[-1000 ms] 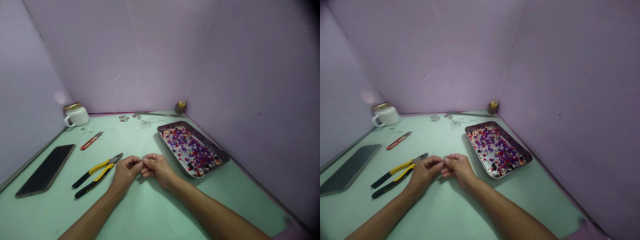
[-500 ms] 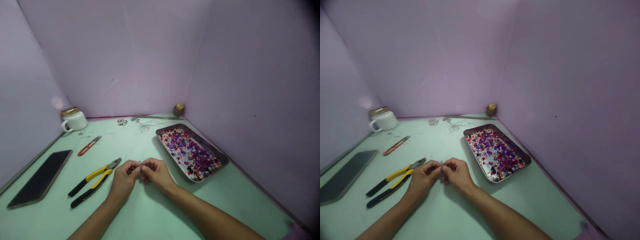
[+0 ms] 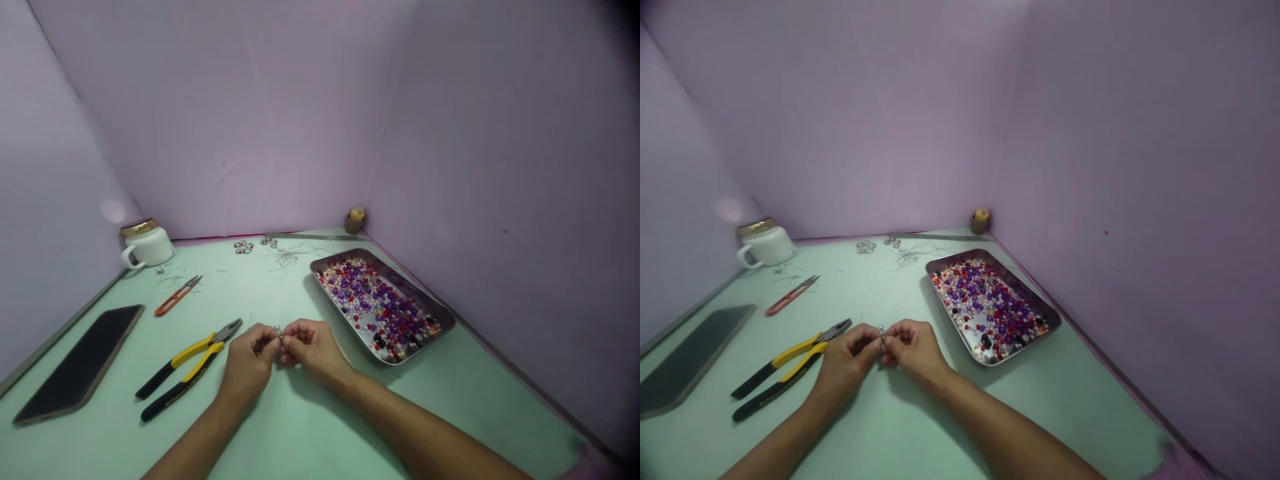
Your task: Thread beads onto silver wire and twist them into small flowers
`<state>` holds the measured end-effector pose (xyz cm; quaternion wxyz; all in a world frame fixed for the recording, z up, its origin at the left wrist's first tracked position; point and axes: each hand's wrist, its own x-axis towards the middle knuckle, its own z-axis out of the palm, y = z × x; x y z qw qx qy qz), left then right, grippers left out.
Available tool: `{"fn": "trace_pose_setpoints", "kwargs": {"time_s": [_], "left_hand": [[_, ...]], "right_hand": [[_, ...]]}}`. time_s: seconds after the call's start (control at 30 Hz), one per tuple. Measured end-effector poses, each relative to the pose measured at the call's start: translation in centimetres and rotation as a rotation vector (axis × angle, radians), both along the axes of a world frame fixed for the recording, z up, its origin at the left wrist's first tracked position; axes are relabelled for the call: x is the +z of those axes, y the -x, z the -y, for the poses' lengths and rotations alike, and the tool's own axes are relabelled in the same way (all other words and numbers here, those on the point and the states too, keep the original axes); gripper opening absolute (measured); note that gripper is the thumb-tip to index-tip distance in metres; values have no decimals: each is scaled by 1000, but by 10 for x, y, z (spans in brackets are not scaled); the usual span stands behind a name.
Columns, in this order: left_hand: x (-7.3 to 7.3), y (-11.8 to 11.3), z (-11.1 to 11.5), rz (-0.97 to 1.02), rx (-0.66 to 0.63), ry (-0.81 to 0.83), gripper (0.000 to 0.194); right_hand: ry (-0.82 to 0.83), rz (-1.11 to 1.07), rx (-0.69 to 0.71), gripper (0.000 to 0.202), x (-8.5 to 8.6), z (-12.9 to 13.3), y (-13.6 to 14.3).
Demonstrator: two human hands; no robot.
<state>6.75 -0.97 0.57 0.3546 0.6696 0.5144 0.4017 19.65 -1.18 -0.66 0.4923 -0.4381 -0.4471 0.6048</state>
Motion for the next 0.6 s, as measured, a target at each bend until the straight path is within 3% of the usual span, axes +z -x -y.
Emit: {"fn": "trace_pose_setpoints", "kwargs": {"time_s": [0.2, 0.37, 0.5, 0.6], "left_hand": [[1, -2, 5, 56, -111, 26, 13], [-1, -2, 10, -65, -49, -32, 13], [-8, -3, 12, -291, -232, -144, 16], [-15, -7, 7, -447, -347, -82, 19]], "right_hand": [[-64, 41, 4, 28, 0, -1, -1], [-95, 210, -161, 28, 11, -12, -7], [-109, 416, -73, 23, 33, -42, -7], [-126, 436, -4, 18, 47, -78, 1]]}}
